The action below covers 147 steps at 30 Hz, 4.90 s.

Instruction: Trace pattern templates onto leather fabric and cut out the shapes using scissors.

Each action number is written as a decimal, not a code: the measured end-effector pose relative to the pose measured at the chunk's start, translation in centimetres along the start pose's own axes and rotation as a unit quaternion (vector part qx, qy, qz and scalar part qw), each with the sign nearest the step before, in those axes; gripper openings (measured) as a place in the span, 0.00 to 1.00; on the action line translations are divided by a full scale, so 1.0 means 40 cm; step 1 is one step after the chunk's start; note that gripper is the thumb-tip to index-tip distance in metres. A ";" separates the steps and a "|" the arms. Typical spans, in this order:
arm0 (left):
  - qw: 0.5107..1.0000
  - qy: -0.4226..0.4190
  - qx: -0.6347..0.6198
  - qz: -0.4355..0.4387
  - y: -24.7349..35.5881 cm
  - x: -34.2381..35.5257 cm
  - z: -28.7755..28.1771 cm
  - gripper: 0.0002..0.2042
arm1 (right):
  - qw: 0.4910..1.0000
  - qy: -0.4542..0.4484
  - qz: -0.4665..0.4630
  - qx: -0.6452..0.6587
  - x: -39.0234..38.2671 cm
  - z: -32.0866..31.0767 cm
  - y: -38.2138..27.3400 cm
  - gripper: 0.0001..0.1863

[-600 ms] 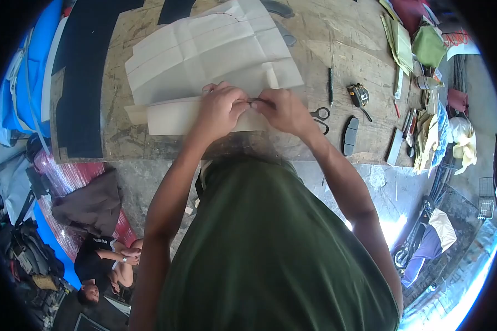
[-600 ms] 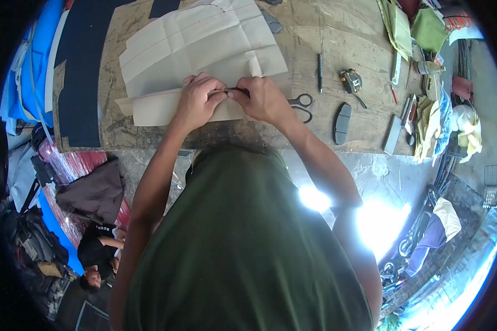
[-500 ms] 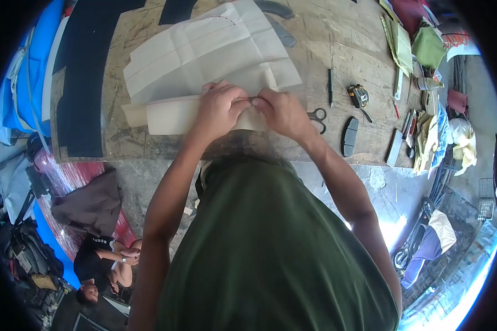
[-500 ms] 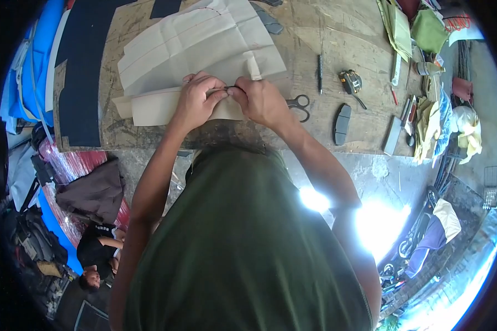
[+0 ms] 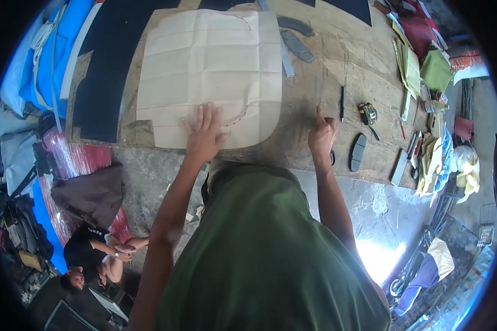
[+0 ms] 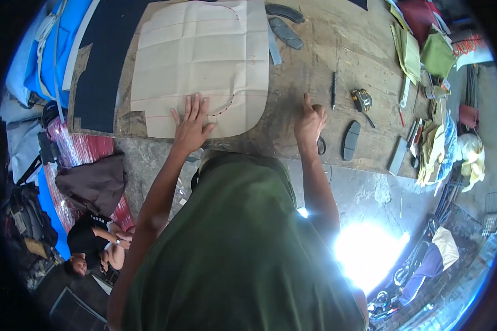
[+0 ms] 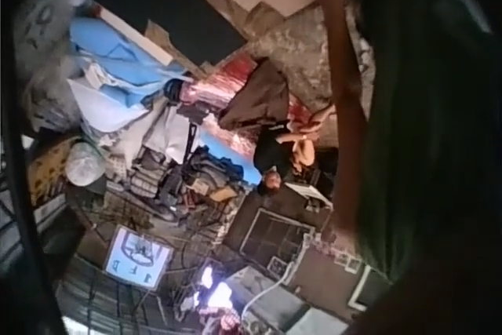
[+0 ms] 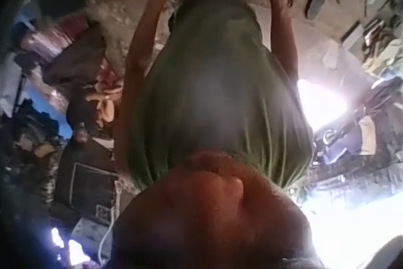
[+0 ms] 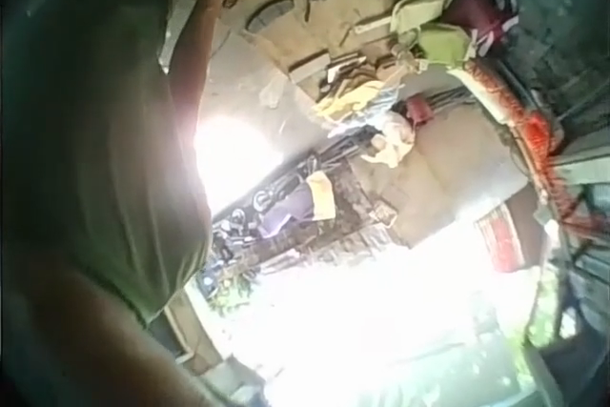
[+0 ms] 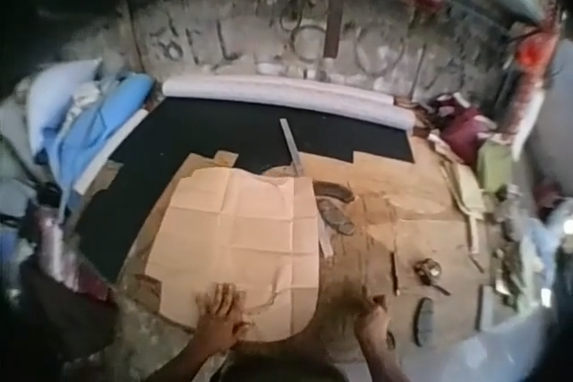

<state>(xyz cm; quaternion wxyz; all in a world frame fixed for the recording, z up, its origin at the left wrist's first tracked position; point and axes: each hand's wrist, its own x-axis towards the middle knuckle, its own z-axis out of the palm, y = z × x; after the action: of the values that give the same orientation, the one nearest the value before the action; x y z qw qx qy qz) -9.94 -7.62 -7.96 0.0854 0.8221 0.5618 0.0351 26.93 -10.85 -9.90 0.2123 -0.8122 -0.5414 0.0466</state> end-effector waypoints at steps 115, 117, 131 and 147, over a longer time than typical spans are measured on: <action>0.966 -0.055 0.005 0.254 -2.093 0.025 -0.371 0.36 | 0.868 0.041 -0.451 0.205 0.042 0.818 -2.418 0.18; 0.965 -0.059 0.028 0.253 -2.098 0.033 -0.364 0.36 | 0.851 0.030 -0.466 0.241 0.038 0.797 -2.434 0.19; 0.968 -0.109 -0.015 0.226 -2.036 0.061 -0.436 0.37 | 0.934 -0.083 -0.118 0.327 0.171 0.950 -2.140 0.21; 0.967 -0.115 -0.038 0.225 -2.060 0.058 -0.425 0.34 | 0.935 -0.075 -0.316 0.140 0.004 0.876 -2.169 0.22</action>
<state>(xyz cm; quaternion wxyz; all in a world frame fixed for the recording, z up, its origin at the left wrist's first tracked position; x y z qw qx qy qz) -87.34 25.43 -6.19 0.1707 0.9221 0.3467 -0.0204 -58.29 27.68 -7.32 0.2861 -0.5550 -0.7728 0.1132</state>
